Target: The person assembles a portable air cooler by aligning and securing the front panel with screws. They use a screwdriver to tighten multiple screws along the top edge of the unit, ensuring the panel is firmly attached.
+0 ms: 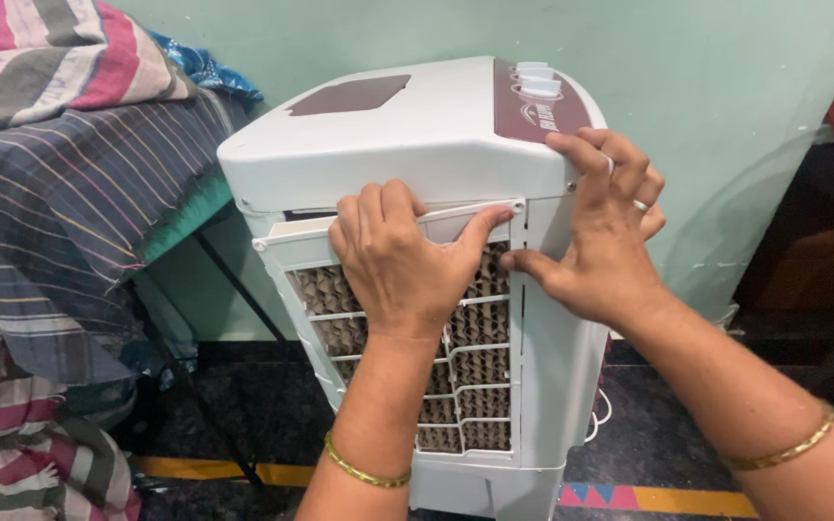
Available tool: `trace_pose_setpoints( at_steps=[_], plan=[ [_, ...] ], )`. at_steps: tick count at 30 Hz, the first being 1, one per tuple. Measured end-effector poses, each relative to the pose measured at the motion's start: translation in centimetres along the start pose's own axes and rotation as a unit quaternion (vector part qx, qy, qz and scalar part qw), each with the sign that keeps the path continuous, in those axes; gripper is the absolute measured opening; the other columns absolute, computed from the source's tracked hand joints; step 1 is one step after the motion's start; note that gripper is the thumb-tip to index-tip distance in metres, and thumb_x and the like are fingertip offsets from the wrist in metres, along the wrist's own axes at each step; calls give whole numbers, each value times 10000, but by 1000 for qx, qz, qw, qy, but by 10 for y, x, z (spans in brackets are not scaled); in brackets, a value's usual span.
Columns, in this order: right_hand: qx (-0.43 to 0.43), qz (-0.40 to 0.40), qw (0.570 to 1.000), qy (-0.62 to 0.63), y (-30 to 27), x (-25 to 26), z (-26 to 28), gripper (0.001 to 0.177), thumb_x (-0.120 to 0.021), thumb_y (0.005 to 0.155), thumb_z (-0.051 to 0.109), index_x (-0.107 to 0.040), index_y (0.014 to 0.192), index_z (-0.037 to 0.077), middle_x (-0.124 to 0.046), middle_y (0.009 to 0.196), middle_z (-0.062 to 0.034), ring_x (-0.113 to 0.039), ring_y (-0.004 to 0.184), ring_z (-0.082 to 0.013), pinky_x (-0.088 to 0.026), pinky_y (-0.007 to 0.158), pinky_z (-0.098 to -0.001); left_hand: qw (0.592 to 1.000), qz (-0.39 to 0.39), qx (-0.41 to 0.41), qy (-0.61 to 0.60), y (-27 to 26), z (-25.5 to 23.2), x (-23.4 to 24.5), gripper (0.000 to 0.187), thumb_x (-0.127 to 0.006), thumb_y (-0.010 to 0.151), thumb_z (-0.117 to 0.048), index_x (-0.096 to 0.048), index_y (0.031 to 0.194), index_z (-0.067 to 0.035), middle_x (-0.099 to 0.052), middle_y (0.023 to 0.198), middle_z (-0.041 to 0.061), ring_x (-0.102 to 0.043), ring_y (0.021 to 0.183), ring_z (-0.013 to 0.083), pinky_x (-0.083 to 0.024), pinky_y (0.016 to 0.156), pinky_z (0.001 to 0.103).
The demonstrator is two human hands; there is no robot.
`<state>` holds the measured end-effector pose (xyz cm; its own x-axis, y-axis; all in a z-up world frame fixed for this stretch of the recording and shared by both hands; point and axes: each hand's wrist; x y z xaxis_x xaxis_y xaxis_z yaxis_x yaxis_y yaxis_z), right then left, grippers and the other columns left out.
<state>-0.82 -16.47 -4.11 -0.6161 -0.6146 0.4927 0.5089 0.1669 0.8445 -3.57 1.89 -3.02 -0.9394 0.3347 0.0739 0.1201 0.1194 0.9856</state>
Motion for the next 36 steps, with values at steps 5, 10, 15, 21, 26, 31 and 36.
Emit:
trace_pose_setpoints(
  at_steps=[5, 10, 15, 21, 26, 31, 36],
  plan=[
    [4, 9, 1000, 15, 8, 8, -4, 1211, -996, 505, 506, -350, 1487, 215, -305, 1448, -176, -233, 1332, -396, -257, 1037, -588, 1000, 0, -3, -9, 0, 1, 0, 675, -887, 674, -656, -530, 751, -88, -537, 785, 60, -514, 838, 283, -403, 771, 445],
    [-5, -14, 1000, 10, 9, 6, 0, 1202, -1008, 479, 506, -381, 1442, 156, -320, 1389, -167, -251, 1294, -375, -258, 1033, -582, 1000, -3, -2, -10, 0, 2, -1, 680, -892, 672, -650, -528, 761, -84, -531, 787, 64, -510, 833, 285, -400, 770, 451],
    [5, -35, 999, 2, 8, 2, -2, 1206, -1007, 483, 516, -381, 1447, 149, -321, 1377, -158, -258, 1282, -361, -259, 1032, -577, 1000, -9, -3, -13, -2, 7, -5, 688, -898, 681, -638, -518, 773, -73, -520, 810, 78, -499, 856, 298, -400, 782, 458],
    [37, -26, 999, 21, 8, 6, -16, 1085, -907, 599, 351, -335, 1502, 164, -289, 1431, -181, -246, 1310, -375, -265, 1080, -578, 998, 15, -51, -38, -16, 9, -11, 724, -865, 821, -590, -579, 1214, -54, -471, 1221, 159, -483, 1177, 336, -412, 1024, 510],
    [17, -26, 999, 27, 8, 4, -22, 1089, -907, 587, 350, -326, 1492, 177, -284, 1436, -182, -246, 1296, -376, -268, 1056, -577, 989, 61, -130, 25, -10, 13, -18, 1005, -818, 756, -703, -359, 1531, -255, -295, 1526, 114, -222, 1477, 352, -130, 1161, 775],
    [47, -21, 998, 35, 6, 8, -35, 1096, -931, 655, 394, -305, 1531, 191, -277, 1483, -185, -248, 1332, -382, -255, 1099, -588, 988, 118, -100, 11, -4, 2, -23, 1076, -831, 709, -665, -289, 1583, -348, -241, 1597, 75, -124, 1544, 336, -93, 1149, 814],
    [45, -55, 997, 24, -8, 12, -38, 1134, -928, 641, 362, -279, 1560, 215, -258, 1527, -180, -263, 1363, -398, -261, 1125, -592, 987, 121, -104, 27, 0, -12, -19, 1097, -854, 628, -683, -346, 1534, -330, -332, 1472, 65, -181, 1501, 311, -50, 1147, 839]
  ],
)
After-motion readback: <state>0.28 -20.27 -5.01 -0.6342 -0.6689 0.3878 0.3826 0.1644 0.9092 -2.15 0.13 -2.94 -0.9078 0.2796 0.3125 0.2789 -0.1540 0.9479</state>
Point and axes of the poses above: each hand's wrist, its own y-axis towards the middle knuckle, its own x-axis out of the back of the hand, z = x × y
